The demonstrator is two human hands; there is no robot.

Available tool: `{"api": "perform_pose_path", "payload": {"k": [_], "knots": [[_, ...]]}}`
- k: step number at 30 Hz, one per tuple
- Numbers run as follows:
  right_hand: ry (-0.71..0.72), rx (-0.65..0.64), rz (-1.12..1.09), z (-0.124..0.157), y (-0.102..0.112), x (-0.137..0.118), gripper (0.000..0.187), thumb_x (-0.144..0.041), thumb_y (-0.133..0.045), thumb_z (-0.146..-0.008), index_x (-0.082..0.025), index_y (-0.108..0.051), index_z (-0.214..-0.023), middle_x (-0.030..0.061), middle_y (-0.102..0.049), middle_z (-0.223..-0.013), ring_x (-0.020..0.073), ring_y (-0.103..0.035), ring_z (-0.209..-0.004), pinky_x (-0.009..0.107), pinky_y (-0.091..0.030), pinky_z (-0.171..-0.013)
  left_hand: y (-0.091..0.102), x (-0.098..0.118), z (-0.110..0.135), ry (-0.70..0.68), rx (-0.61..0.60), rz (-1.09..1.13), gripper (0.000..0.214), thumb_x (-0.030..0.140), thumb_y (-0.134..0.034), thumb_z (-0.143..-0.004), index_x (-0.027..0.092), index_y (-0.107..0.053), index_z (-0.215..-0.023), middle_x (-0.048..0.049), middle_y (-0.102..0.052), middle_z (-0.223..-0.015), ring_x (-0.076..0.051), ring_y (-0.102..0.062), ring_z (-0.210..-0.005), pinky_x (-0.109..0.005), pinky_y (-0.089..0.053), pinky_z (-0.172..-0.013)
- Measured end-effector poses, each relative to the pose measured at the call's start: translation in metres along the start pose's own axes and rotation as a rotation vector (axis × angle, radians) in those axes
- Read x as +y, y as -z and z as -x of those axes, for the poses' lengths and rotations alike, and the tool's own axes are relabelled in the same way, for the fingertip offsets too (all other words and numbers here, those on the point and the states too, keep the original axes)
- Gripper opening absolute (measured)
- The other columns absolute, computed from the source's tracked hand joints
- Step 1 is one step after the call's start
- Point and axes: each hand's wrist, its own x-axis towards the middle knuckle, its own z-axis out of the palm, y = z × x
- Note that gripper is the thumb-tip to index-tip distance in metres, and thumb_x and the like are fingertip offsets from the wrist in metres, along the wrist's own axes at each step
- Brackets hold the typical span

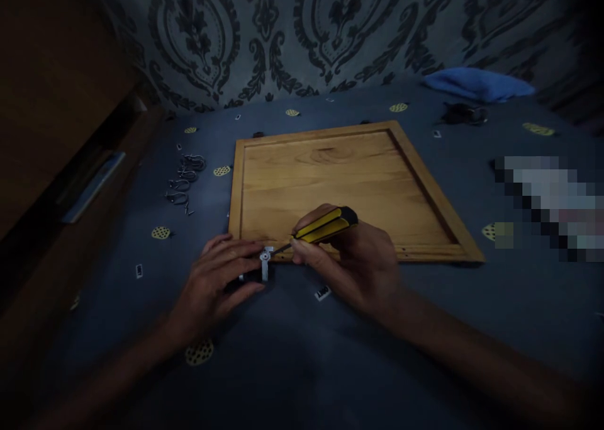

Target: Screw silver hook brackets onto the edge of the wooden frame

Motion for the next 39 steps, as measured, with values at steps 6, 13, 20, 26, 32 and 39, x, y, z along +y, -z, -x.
{"api": "perform_pose_path", "payload": {"k": [6,13,20,26,32,39], "knots": [[-0.002,0.014,0.019,0.0006,-0.0007,-0.0002,0.022,-0.029,-0.06,-0.101,-0.023,-0.061,-0.08,0.0024,-0.067,-0.08,0.0157,-0.065,-0.067,0.028,-0.054,-0.061,0.0006,-0.0021,0.0021,-0.056,0.003,-0.054,0.019,0.03,-0.068,-0.098,0.026,-0.071,-0.117,-0.0072,-0.078,-0.121,-0.025,-0.073,-0.116,-0.051,-0.049,-0.108],[0.045,0.008,0.043,0.0003,0.0003,-0.0005,0.025,-0.027,-0.059,-0.101,-0.023,-0.063,-0.077,0.0034,-0.067,-0.08,0.0163,-0.065,-0.069,0.029,-0.052,-0.061,-0.0011,-0.0021,0.0024,-0.128,0.013,-0.144,0.019,0.029,-0.064,-0.101,0.023,-0.069,-0.118,-0.0062,-0.079,-0.119,-0.026,-0.071,-0.12,-0.051,-0.05,-0.106],[0.037,0.029,0.021,0.0029,-0.0023,0.0007,0.022,-0.027,-0.061,-0.101,-0.022,-0.062,-0.08,0.0034,-0.065,-0.08,0.0161,-0.064,-0.067,0.029,-0.052,-0.062,-0.0017,0.0008,0.0025,-0.129,0.027,-0.141,0.024,0.024,-0.069,-0.097,0.023,-0.071,-0.121,-0.0072,-0.079,-0.119,-0.027,-0.071,-0.12,-0.05,-0.051,-0.106],[0.068,0.024,-0.006,0.0027,-0.0013,0.0,0.013,-0.022,-0.063,-0.1,-0.021,-0.062,-0.087,0.0015,-0.066,-0.08,0.0152,-0.066,-0.069,0.027,-0.053,-0.064,-0.003,0.0002,0.0015,-0.163,0.05,-0.162,0.017,0.025,-0.065,-0.1,0.019,-0.071,-0.114,-0.0074,-0.08,-0.11,-0.025,-0.072,-0.117,-0.045,-0.049,-0.106],[0.092,0.057,-0.098,0.0046,-0.004,-0.0001,0.011,-0.018,-0.06,-0.1,-0.021,-0.066,-0.091,0.0028,-0.067,-0.085,0.0159,-0.069,-0.078,0.027,-0.056,-0.068,-0.0031,0.0003,0.0002,-0.179,0.039,-0.185,0.016,0.027,-0.063,-0.102,0.019,-0.07,-0.113,-0.0059,-0.08,-0.109,-0.025,-0.072,-0.115,-0.044,-0.048,-0.103],[0.01,0.092,-0.172,0.0083,-0.0074,-0.0006,0.007,-0.021,-0.065,-0.099,-0.021,-0.066,-0.092,0.0031,-0.07,-0.089,0.0168,-0.071,-0.078,0.03,-0.059,-0.069,-0.0015,0.0013,-0.0004,-0.166,0.033,-0.175,0.016,0.025,-0.066,-0.1,0.018,-0.072,-0.112,-0.0072,-0.08,-0.111,-0.025,-0.072,-0.116,-0.044,-0.047,-0.104]]}}
